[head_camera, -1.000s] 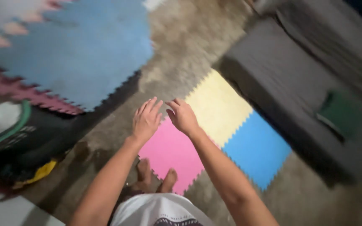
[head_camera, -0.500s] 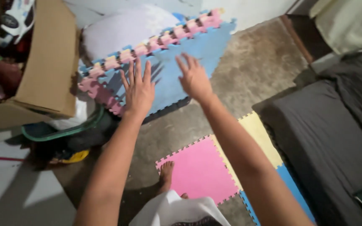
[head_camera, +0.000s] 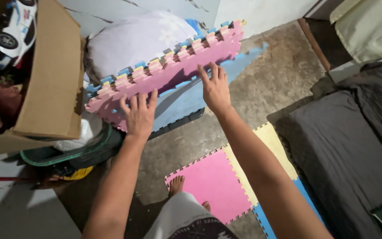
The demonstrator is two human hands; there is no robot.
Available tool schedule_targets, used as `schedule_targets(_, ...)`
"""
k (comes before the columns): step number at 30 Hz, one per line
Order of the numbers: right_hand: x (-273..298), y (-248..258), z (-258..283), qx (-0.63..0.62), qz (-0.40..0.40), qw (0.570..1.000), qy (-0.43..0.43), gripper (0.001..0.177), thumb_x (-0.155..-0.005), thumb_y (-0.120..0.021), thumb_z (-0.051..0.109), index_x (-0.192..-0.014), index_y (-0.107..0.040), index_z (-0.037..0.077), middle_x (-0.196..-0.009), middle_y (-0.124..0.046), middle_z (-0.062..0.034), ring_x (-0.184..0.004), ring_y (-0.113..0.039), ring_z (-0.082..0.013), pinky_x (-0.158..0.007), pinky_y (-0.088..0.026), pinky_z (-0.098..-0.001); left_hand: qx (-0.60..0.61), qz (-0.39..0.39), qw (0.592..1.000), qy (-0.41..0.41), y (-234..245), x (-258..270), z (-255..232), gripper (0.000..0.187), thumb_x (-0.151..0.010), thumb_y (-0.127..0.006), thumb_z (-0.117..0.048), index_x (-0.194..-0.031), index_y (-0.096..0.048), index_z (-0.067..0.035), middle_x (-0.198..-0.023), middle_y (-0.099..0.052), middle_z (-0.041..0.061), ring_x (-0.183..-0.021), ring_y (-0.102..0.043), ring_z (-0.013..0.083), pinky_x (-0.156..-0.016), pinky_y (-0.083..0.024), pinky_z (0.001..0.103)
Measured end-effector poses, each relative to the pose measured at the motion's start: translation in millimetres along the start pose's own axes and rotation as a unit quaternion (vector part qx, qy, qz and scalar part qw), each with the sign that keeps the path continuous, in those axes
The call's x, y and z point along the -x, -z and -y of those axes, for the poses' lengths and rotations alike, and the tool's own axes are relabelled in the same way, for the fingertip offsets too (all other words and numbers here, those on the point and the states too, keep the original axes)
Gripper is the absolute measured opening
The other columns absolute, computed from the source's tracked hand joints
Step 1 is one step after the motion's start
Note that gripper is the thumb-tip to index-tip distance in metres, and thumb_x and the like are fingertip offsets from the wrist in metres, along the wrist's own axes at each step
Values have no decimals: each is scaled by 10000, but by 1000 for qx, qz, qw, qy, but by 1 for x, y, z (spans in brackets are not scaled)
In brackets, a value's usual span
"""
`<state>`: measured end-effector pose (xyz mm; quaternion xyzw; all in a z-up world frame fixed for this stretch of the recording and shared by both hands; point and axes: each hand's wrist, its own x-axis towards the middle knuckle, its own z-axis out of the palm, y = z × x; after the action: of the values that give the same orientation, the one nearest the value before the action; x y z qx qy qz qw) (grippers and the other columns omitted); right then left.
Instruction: Laying down and interlocking colorful foam puzzle mats on the floor.
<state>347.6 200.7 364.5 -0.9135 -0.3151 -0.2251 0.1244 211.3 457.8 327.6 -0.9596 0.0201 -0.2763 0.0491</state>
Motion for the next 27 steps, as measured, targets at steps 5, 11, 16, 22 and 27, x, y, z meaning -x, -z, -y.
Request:
schedule_targets(5, 1, 21, 10, 37, 20, 999, -29, 338, -881, -606, 41, -1206, -631, 130, -1226, -550, -116, -1184, -500, -356, -1042, -370, -578, 38, 20, 999, 5, 17, -8, -1, 268, -950, -598, -152, -1202, -680, -190, -1088, -585, 68, -1076, -544, 289, -1052, -372, 553)
schedule_targets(11, 34, 48, -5, 73, 18, 997, -36, 217, -876, -599, 50, -1052, -645, 168, -1078, -583, -52, -1150, -548, -296, -1119, -248, -663, 96, 42, 994, -21, 51, -23, -18, 263, -877, -617, -99, -1107, -716, -178, -1021, -632, 58, -1029, -588, 271, -970, -389, 503)
schedule_targets(16, 90, 78, -27, 102, 18, 992, -77, 240, -886, -587, 29, -1067, -658, 170, -1029, -590, -35, -1090, -571, -278, -1144, -194, -707, 133, 26, 988, -78, 87, -45, -58, 248, -880, -635, -76, -1084, -725, -182, -984, -633, 59, -1013, -590, 271, -985, -388, 501)
schedule_targets(22, 184, 122, -59, 80, -26, 982, -166, 200, -932, -594, 45, -1073, -659, 171, -1062, -605, -37, -1114, -569, -286, -1153, -267, -681, 109, 66, 976, -178, 145, -63, -140, 159, -842, -710, -111, -984, -685, -178, -969, -632, 52, -1004, -609, 264, -998, -391, 492)
schedule_targets(27, 258, 162, -77, 92, -46, 972, -210, 196, -900, -612, 41, -1037, -669, 169, -1067, -627, -25, -1100, -588, -278, -1133, -292, -681, 119, 46, 965, -231, 151, -39, -205, 297, -739, -797, -157, -1012, -685, -185, -983, -632, 42, -997, -606, 265, -974, -397, 485)
